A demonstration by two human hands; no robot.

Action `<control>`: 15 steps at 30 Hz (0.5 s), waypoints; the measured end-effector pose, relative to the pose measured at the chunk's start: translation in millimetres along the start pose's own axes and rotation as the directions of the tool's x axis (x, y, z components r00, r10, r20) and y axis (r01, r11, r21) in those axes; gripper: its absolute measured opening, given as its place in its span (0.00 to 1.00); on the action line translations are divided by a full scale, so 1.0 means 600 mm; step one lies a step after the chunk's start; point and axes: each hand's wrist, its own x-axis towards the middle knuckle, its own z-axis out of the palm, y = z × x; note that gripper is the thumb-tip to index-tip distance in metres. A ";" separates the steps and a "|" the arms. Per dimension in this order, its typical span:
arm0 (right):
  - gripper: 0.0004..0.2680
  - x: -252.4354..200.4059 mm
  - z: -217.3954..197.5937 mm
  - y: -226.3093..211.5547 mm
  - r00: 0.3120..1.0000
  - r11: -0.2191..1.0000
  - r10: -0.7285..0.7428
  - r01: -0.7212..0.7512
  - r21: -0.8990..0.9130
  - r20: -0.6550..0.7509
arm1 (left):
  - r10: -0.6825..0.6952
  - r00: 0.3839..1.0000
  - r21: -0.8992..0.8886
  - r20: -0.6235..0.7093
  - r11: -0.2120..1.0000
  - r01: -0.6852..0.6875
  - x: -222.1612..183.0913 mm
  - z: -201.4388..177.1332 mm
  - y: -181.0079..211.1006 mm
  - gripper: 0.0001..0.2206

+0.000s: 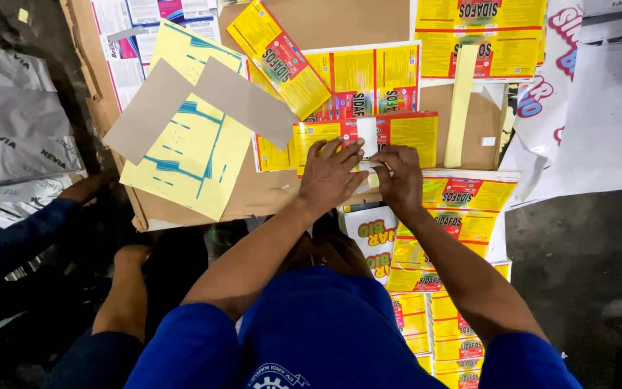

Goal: The recorder is organizing, flipping, and inspecting a large stack of printed product labels.

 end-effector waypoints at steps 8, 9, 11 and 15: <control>0.08 -0.003 -0.006 -0.004 0.998 0.997 -0.059 0.058 -0.052 -0.015 | 0.001 0.976 0.032 -0.218 0.999 0.006 -0.009 0.031 -0.008 0.09; 0.08 0.001 -0.006 -0.001 0.998 0.995 -0.065 0.064 -0.070 -0.016 | 0.011 0.972 0.041 -0.234 0.999 -0.002 -0.007 0.027 -0.009 0.08; 0.09 0.007 -0.011 -0.002 0.999 0.998 -0.053 0.053 -0.040 0.008 | 0.010 0.971 0.025 -0.240 1.000 -0.004 -0.007 0.030 -0.009 0.08; 0.08 0.014 -0.014 0.000 0.998 0.997 -0.046 0.049 -0.063 0.045 | 0.016 0.967 0.029 -0.254 1.000 -0.009 -0.007 0.036 -0.010 0.08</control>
